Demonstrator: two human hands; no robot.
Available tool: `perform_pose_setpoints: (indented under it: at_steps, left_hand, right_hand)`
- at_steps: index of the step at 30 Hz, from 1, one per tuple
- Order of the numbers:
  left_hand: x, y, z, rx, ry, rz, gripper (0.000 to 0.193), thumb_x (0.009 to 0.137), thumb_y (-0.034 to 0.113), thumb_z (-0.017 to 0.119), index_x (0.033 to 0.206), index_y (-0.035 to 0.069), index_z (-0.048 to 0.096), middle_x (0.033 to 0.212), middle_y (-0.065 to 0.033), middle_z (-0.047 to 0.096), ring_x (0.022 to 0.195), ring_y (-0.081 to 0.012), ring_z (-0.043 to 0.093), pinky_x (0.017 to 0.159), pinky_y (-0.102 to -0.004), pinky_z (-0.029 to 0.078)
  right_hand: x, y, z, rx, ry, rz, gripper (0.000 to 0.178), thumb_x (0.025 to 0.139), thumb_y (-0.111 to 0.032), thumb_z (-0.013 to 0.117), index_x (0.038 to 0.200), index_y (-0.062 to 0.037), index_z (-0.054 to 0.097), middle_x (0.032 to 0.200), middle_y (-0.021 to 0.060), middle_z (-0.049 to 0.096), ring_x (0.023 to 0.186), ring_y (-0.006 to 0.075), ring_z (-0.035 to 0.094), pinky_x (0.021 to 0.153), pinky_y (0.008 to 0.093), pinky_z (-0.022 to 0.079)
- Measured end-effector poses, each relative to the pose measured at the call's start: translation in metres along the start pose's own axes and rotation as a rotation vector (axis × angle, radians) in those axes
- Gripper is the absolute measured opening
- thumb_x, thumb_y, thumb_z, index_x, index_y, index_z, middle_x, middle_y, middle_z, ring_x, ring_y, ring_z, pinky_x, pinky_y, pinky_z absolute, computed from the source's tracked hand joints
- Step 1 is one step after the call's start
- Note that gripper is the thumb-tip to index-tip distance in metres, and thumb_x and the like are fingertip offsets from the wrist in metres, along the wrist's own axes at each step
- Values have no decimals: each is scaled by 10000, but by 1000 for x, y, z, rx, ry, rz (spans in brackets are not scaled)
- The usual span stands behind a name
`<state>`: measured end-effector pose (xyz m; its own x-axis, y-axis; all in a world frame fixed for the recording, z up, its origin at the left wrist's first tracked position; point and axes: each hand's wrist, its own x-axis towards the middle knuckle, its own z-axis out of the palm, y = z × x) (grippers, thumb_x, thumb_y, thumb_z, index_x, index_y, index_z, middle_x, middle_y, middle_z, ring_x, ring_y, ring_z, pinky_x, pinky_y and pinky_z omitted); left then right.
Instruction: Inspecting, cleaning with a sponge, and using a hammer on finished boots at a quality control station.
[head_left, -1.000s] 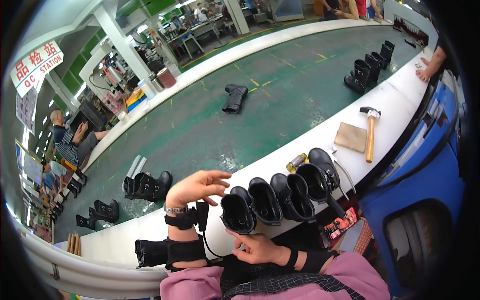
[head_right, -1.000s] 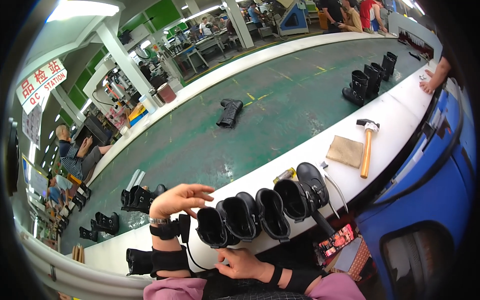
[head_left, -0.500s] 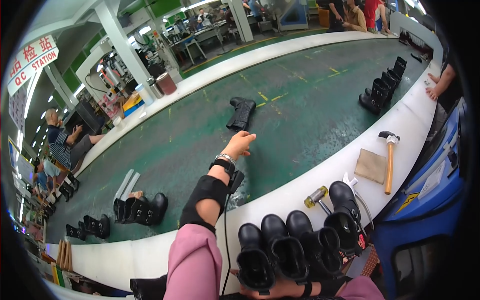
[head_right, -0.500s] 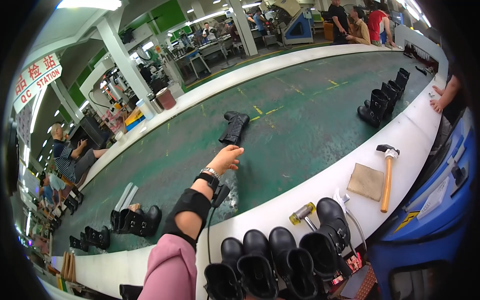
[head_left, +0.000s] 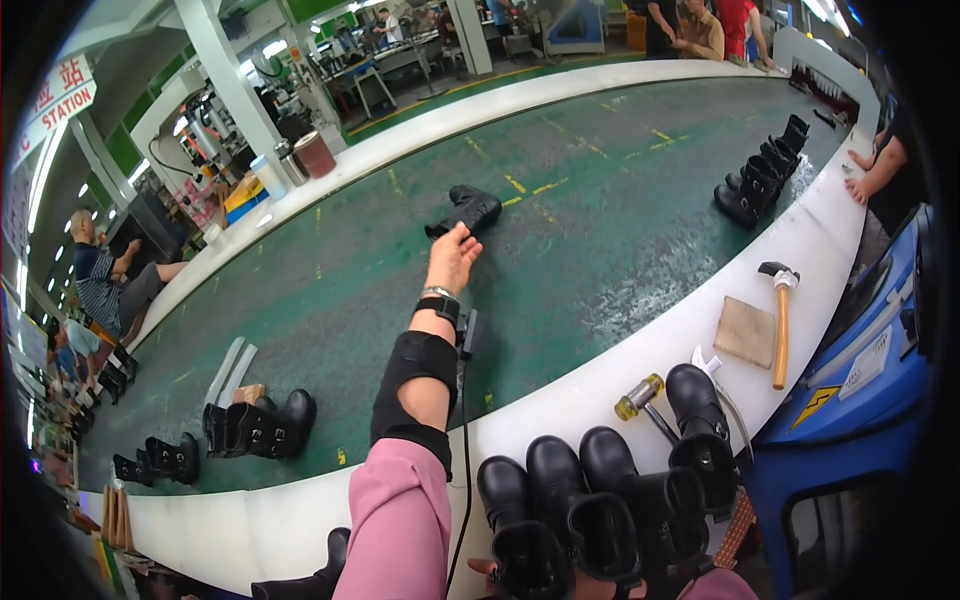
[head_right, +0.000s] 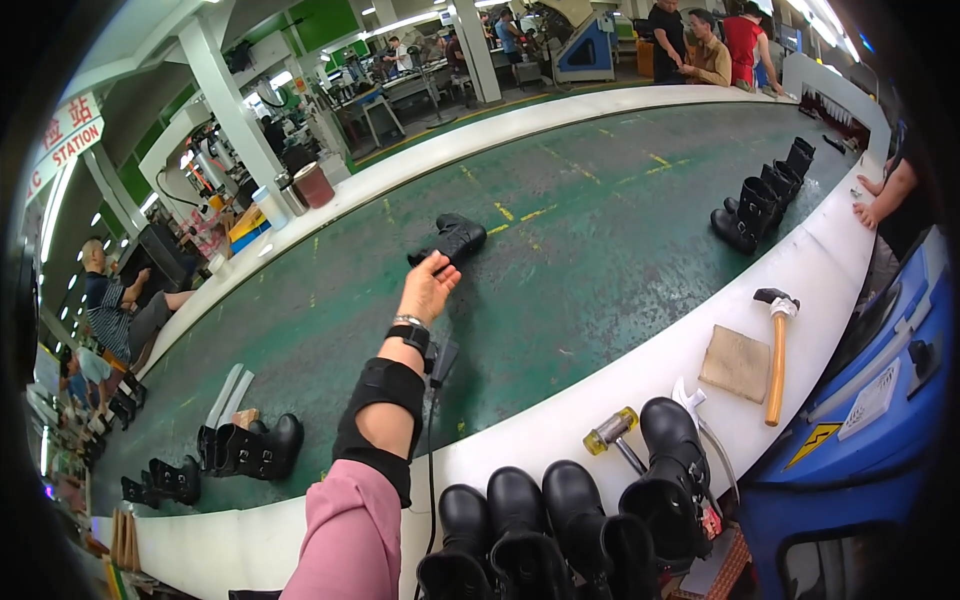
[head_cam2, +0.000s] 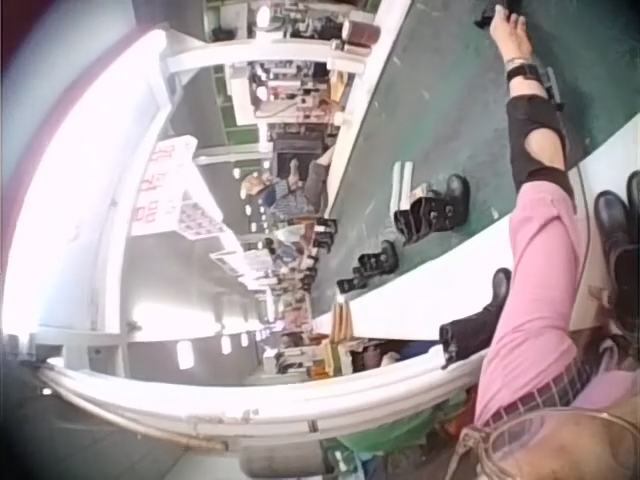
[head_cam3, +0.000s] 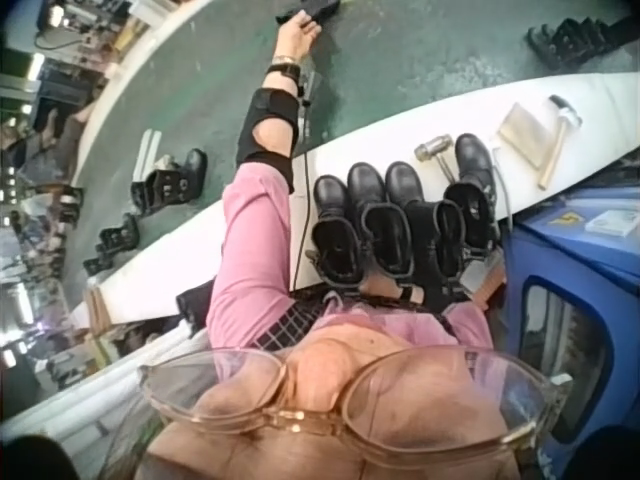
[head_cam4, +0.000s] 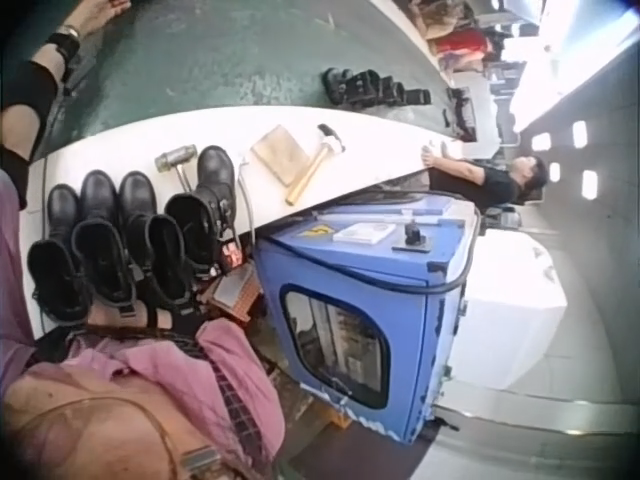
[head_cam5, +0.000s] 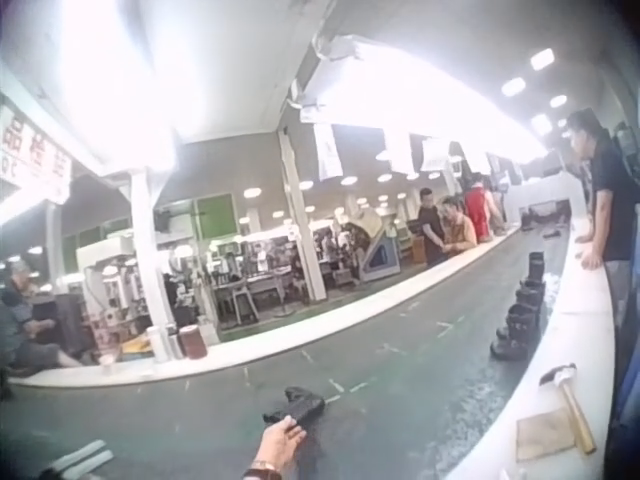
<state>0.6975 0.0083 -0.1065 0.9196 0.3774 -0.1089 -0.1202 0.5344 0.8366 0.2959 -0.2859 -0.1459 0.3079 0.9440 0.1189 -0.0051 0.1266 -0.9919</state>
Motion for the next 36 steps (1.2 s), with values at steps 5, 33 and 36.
perform_pose_setpoints:
  at_steps: [5, 33, 36]
  left_hand:
    - [-46, 95, 28, 609, 48, 68, 365, 771, 231, 744, 1019, -6, 621, 984, -105, 553, 805, -194, 506, 686, -349, 516]
    - [-567, 80, 24, 705, -95, 395, 549, 792, 52, 621, 1298, -103, 475, 1238, -123, 436, 1118, -176, 482, 1060, -386, 418]
    - [-575, 73, 12, 567, -94, 403, 566, 824, 97, 627, 1324, -90, 437, 1269, -149, 462, 1143, -201, 497, 1051, -398, 426]
  right_hand:
    - [-5, -6, 4, 121, 82, 104, 344, 908, -151, 566, 1235, -48, 564, 1039, 70, 623, 980, 194, 593, 966, 349, 442]
    - [14, -52, 49, -515, 715, -395, 837, 804, -210, 703, 1436, 82, 238, 1263, 299, 507, 1138, 428, 555, 943, 440, 462]
    - [37, -59, 56, -590, 766, -328, 993, 767, -210, 736, 1467, 67, 88, 1369, 328, 382, 1277, 464, 416, 1038, 465, 375]
